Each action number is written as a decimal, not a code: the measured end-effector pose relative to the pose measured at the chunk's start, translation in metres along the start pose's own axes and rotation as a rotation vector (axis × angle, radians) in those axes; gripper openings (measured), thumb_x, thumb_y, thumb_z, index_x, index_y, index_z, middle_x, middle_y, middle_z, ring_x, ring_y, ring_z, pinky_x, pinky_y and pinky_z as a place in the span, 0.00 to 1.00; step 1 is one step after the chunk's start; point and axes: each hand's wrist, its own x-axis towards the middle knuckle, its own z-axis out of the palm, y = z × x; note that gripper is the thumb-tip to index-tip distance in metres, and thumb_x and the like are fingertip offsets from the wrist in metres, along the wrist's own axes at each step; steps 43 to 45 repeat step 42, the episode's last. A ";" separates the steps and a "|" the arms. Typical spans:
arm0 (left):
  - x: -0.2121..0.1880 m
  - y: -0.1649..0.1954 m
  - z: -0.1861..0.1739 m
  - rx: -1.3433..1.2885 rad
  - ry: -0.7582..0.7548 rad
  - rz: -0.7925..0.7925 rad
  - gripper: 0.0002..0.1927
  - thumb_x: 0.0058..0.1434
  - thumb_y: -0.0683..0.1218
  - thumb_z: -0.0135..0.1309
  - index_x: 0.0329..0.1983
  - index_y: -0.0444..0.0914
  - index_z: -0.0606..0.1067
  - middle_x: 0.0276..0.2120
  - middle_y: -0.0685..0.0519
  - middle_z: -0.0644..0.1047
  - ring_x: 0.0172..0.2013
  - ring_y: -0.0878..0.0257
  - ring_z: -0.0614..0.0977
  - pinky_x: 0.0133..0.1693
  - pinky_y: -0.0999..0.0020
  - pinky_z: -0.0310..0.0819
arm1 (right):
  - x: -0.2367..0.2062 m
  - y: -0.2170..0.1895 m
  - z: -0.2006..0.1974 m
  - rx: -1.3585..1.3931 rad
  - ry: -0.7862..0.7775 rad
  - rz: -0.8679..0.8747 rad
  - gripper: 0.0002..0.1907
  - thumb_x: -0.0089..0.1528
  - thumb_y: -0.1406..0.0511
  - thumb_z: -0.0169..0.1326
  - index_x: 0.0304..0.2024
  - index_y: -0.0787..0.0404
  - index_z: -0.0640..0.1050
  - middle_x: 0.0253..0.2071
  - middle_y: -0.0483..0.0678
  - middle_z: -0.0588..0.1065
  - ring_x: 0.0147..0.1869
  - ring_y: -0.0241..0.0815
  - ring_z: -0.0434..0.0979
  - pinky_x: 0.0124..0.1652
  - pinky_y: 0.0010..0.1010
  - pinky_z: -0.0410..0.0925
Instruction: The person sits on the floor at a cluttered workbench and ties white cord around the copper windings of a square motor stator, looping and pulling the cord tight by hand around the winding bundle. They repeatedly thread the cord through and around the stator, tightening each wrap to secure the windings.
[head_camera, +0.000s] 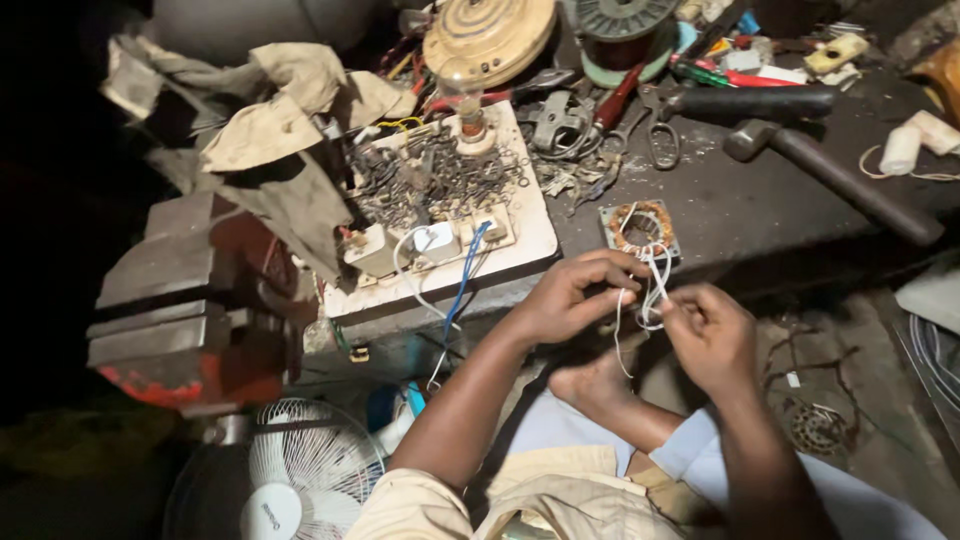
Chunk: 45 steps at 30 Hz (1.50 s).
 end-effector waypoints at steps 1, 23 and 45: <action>0.000 0.000 0.001 0.005 0.003 -0.007 0.06 0.69 0.43 0.58 0.45 0.36 0.78 0.56 0.49 0.80 0.59 0.56 0.81 0.61 0.61 0.75 | -0.007 0.005 -0.007 -0.115 0.014 -0.030 0.04 0.64 0.70 0.60 0.40 0.65 0.80 0.29 0.43 0.73 0.31 0.29 0.67 0.31 0.24 0.63; -0.007 0.000 -0.002 0.054 0.086 0.001 0.05 0.65 0.40 0.60 0.43 0.34 0.79 0.48 0.49 0.79 0.52 0.57 0.81 0.56 0.64 0.73 | -0.063 0.023 -0.047 -0.395 0.030 0.202 0.16 0.60 0.60 0.61 0.47 0.60 0.81 0.37 0.52 0.80 0.37 0.43 0.82 0.37 0.34 0.72; -0.003 0.006 0.009 0.145 0.096 0.049 0.07 0.67 0.43 0.59 0.46 0.38 0.79 0.46 0.50 0.80 0.52 0.54 0.82 0.57 0.61 0.76 | 0.000 0.023 -0.099 -0.470 -0.395 0.247 0.29 0.56 0.59 0.65 0.58 0.59 0.77 0.37 0.52 0.79 0.38 0.52 0.83 0.40 0.43 0.76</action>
